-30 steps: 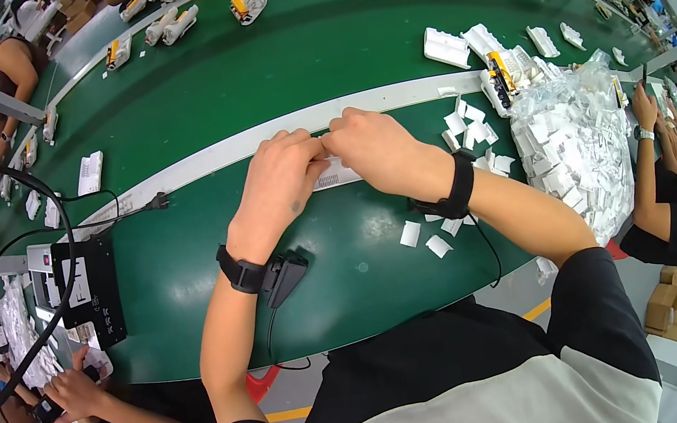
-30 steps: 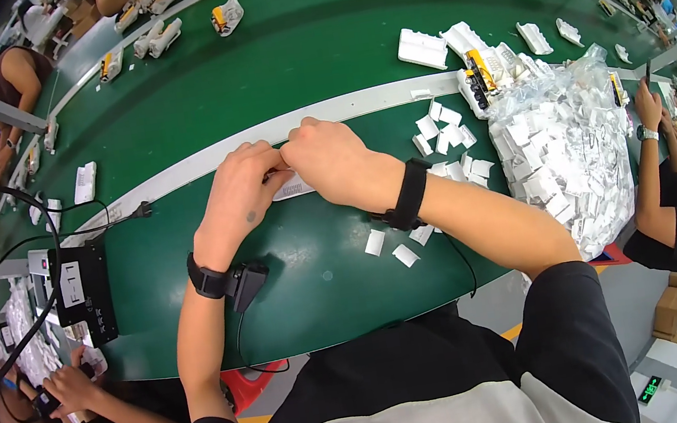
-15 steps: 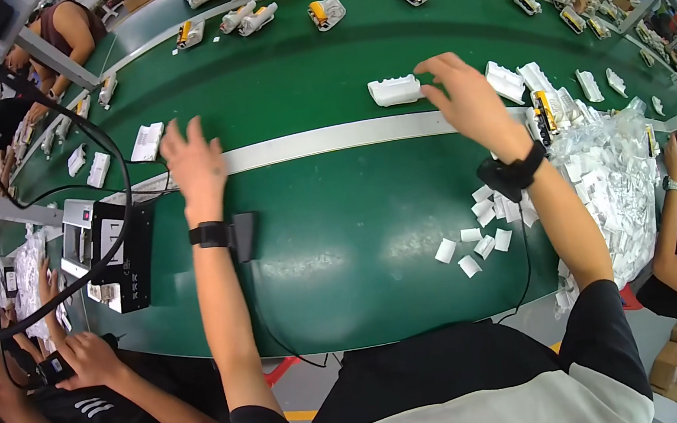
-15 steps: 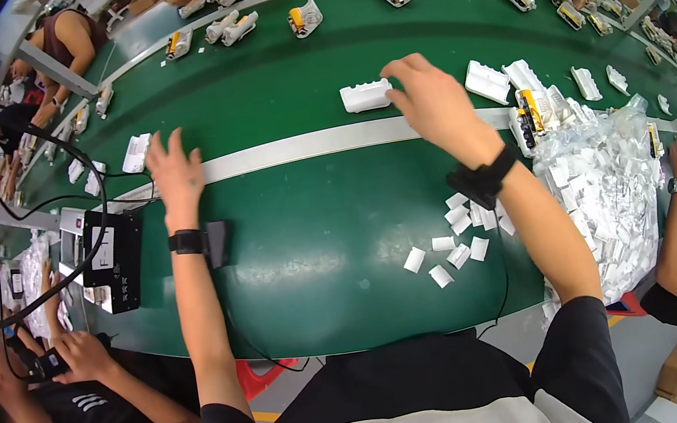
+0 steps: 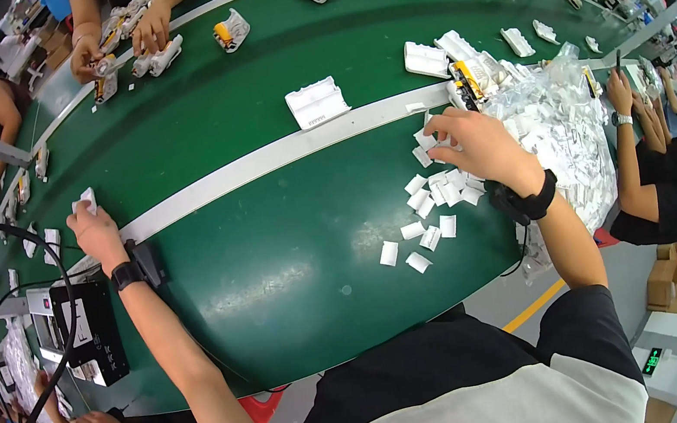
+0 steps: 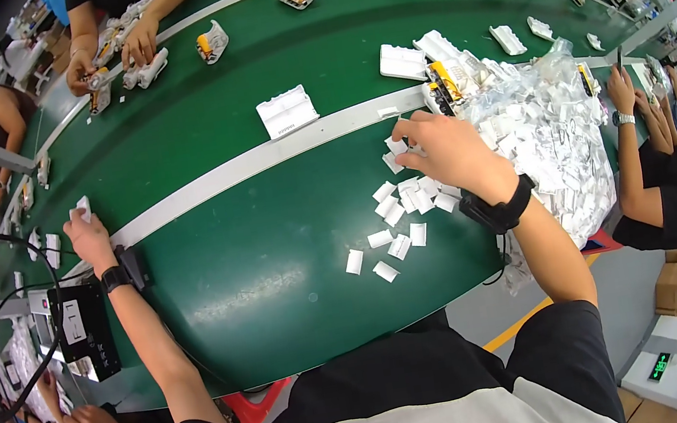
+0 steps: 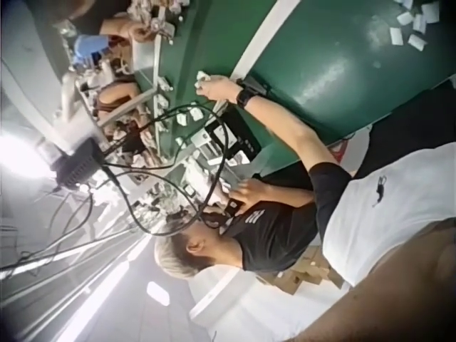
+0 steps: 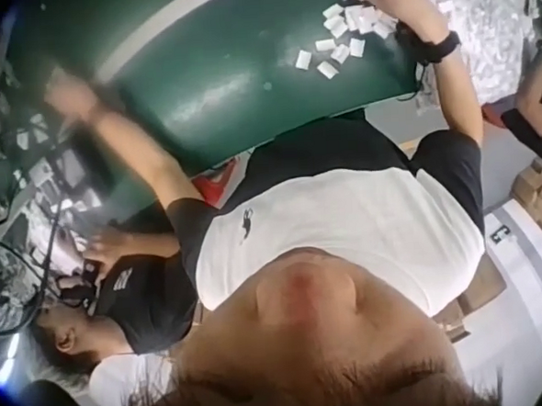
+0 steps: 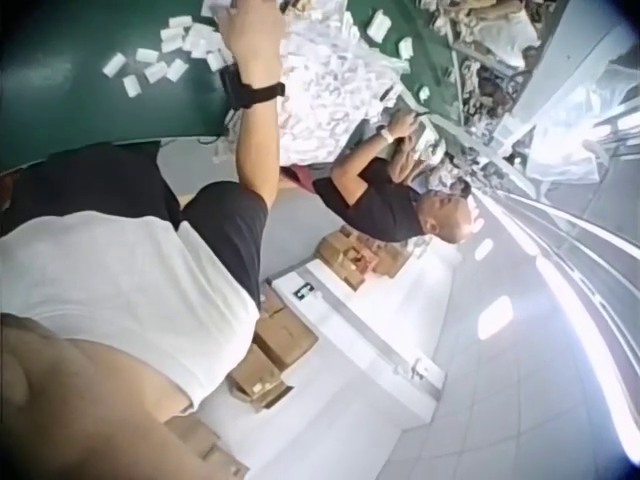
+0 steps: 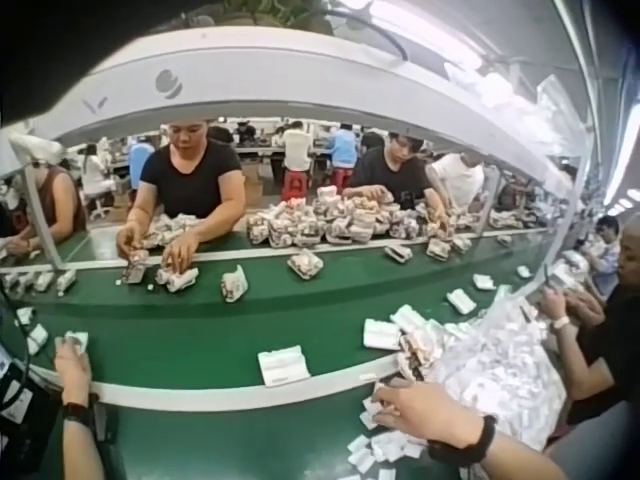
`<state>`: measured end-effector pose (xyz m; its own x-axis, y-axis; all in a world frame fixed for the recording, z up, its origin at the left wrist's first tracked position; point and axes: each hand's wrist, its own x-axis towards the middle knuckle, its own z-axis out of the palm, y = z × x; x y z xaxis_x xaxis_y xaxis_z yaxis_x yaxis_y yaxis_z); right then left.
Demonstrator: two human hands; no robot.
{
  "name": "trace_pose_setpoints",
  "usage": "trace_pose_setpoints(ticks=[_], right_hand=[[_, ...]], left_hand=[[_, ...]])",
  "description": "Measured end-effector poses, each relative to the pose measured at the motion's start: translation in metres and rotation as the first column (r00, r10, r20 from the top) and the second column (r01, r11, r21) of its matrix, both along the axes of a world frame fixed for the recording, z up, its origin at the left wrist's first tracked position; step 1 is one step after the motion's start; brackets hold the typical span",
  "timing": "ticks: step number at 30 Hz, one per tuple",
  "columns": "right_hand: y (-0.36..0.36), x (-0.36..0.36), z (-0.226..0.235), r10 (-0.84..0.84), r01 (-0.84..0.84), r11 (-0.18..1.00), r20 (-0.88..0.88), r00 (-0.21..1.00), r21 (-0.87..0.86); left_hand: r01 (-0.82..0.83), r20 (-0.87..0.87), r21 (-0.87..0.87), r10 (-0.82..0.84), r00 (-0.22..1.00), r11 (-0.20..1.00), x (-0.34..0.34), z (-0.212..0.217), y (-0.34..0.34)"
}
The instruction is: The person picks up a white plastic housing and applies small white adhesive strips into it by hand before placing the unit onto the green conveyor belt.
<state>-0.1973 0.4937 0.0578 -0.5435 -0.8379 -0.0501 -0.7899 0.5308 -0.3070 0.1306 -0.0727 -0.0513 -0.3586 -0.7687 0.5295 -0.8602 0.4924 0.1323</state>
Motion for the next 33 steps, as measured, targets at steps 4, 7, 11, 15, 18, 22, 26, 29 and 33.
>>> trace_pose_setpoints(ticks=[4,7,11,15,18,22,26,29,33], right_hand=[[-0.001,0.004,-0.016,-0.001,-0.001,0.999,-0.056,0.998,-0.048],[-0.003,0.002,-0.035,0.116,-0.141,0.984,-0.202,0.973,-0.112],[-0.010,0.006,-0.043,0.181,-0.200,0.968,-0.130,0.975,-0.153],[-0.018,0.010,-0.036,0.166,-0.174,0.977,-0.071,0.984,-0.124],[-0.020,0.015,-0.034,0.083,-0.099,0.986,-0.120,0.989,-0.133],[-0.009,0.010,-0.043,0.034,-0.061,0.985,-0.168,0.985,-0.162],[-0.011,0.010,-0.036,0.057,-0.079,0.982,-0.136,0.989,-0.169],[-0.019,0.017,-0.029,0.063,-0.076,0.971,-0.065,0.996,-0.225],[-0.038,0.032,-0.018,0.128,-0.128,0.935,-0.020,0.992,-0.329]], left_hand=[[0.143,-0.007,0.113,-0.143,0.990,0.983,-0.017,0.023,0.039],[0.225,-0.017,0.202,-0.226,0.974,0.953,-0.034,0.038,0.083],[0.286,-0.032,0.297,-0.290,0.956,0.911,-0.042,0.058,0.139],[0.461,-0.277,0.593,-0.370,0.887,0.660,-0.051,0.078,0.186],[0.561,-0.461,0.721,-0.322,0.827,0.408,-0.054,0.088,0.203],[0.663,-0.624,0.719,-0.226,0.748,0.209,-0.058,0.107,0.218],[0.736,-0.181,0.348,-0.729,0.660,0.580,-0.055,0.099,0.212],[0.828,0.069,0.258,-0.864,0.498,0.498,-0.057,0.080,0.209],[0.726,0.003,0.484,-0.830,0.557,0.489,-0.065,0.084,0.226]])
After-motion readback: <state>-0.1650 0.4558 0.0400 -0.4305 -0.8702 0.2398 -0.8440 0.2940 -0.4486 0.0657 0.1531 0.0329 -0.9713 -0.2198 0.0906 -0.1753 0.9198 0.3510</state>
